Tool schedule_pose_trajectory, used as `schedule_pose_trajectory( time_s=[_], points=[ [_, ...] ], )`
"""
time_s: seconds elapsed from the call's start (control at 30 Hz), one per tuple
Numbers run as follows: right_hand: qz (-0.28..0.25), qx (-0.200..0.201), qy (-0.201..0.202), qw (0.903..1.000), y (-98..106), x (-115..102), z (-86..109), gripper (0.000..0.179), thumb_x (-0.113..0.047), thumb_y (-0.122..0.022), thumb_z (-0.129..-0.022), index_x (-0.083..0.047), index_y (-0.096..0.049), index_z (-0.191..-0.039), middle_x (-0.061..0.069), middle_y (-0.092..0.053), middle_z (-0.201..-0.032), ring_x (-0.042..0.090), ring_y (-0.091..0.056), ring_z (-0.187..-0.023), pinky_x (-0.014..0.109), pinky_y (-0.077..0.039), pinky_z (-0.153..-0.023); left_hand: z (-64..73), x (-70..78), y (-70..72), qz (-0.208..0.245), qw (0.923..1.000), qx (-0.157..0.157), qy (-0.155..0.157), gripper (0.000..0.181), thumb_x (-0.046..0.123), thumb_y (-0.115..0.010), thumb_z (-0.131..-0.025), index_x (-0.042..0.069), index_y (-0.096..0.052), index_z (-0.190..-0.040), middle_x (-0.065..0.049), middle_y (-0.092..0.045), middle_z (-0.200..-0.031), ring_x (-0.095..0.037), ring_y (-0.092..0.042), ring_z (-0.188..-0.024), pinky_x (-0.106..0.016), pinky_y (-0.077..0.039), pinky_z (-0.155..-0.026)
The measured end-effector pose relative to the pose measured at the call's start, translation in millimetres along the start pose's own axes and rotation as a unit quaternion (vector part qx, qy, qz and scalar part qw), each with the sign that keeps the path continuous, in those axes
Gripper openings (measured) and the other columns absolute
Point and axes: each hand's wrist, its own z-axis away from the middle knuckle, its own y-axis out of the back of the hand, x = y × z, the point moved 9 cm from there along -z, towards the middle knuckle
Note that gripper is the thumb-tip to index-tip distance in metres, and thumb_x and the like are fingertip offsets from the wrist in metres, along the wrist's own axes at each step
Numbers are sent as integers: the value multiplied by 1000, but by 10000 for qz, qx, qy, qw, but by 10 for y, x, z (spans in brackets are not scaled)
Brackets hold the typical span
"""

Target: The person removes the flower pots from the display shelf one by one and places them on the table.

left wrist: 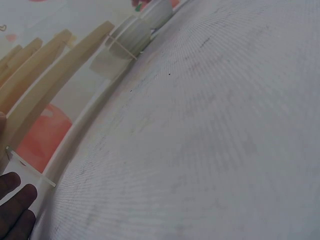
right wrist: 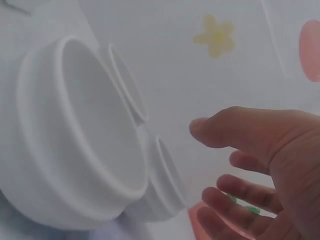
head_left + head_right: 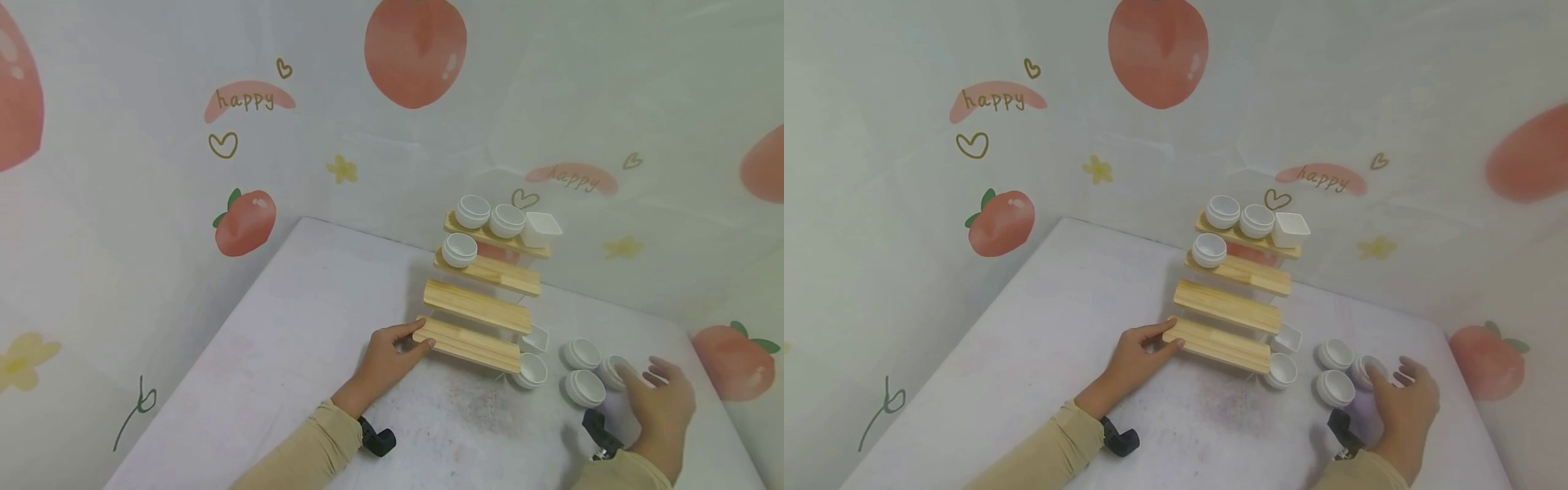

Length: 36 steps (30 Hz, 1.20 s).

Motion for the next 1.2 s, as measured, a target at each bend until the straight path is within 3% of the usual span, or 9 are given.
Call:
schedule_pose_trajectory(
  time_s=[0.2,0.37,0.47,0.67,0.77,0.87,1.03,1.2],
  points=[
    [-219,126,158,9996,29,-209,33,81,-38,-70,-101,-7,-34,-166,23,-37,-169,46,-42,-152,59,-41,-121,-6,26,4,-60,10000,30,-33,51,34,-82,-96,18,-69,-143,-3,-64,-149,-19,-55,-144,-45,-45,-121],
    [-698,137,410,9966,9,-465,88,75,-34,-76,-98,-11,-43,-162,14,-46,-163,32,-52,-148,35,-48,-119,-10,20,2,-56,10000,22,-11,51,33,-82,-96,18,-68,-143,-2,-64,-149,-19,-55,-144,-45,-44,-121],
    [-820,45,464,9955,-36,-625,138,74,-36,-78,-97,-16,-46,-161,8,-47,-161,28,-55,-143,29,-50,-115,-7,16,-1,-60,10000,7,3,51,34,-82,-96,18,-68,-143,-2,-64,-149,-19,-55,-144,-45,-45,-121],
    [-1065,-28,985,9894,-168,-1100,358,70,-33,-78,-98,-17,-48,-159,7,-46,-162,28,-54,-146,36,-49,-118,-3,34,1,-4,10000,12,-44,51,34,-81,-97,18,-68,-143,-5,-64,-149,-21,-56,-144,-47,-45,-121],
    [-1194,-2,1399,9829,-247,-1348,502,65,-29,-78,-97,-15,-52,-155,7,-51,-155,28,-56,-144,38,-51,-117,0,38,10,1,10000,21,-41,51,34,-81,-97,18,-68,-143,-5,-64,-149,-21,-56,-145,-46,-45,-121],
    [-1333,-11,1820,9742,-327,-1552,616,61,-24,-80,-96,-12,-56,-151,3,-55,-145,25,-60,-138,30,-54,-112,7,30,19,-20,10000,27,-33,51,35,-81,-96,19,-68,-143,-4,-64,-149,-20,-56,-145,-46,-45,-121],
    [-1669,-221,2572,9516,-496,-1821,783,57,-15,-82,-94,-4,-59,-144,0,-56,-138,25,-64,-130,16,-55,-101,7,8,15,-83,10000,31,-34,51,36,-81,-96,21,-68,-143,-1,-64,-149,-17,-55,-144,-44,-46,-121],
    [-1921,-565,3081,9300,-677,-2025,932,54,-11,-82,-93,-1,-60,-141,6,-55,-139,30,-62,-132,18,-55,-103,6,4,-6,-115,9999,24,-11,52,39,-81,-96,23,-68,-143,0,-64,-149,-17,-56,-144,-46,-46,-121]
  ],
)
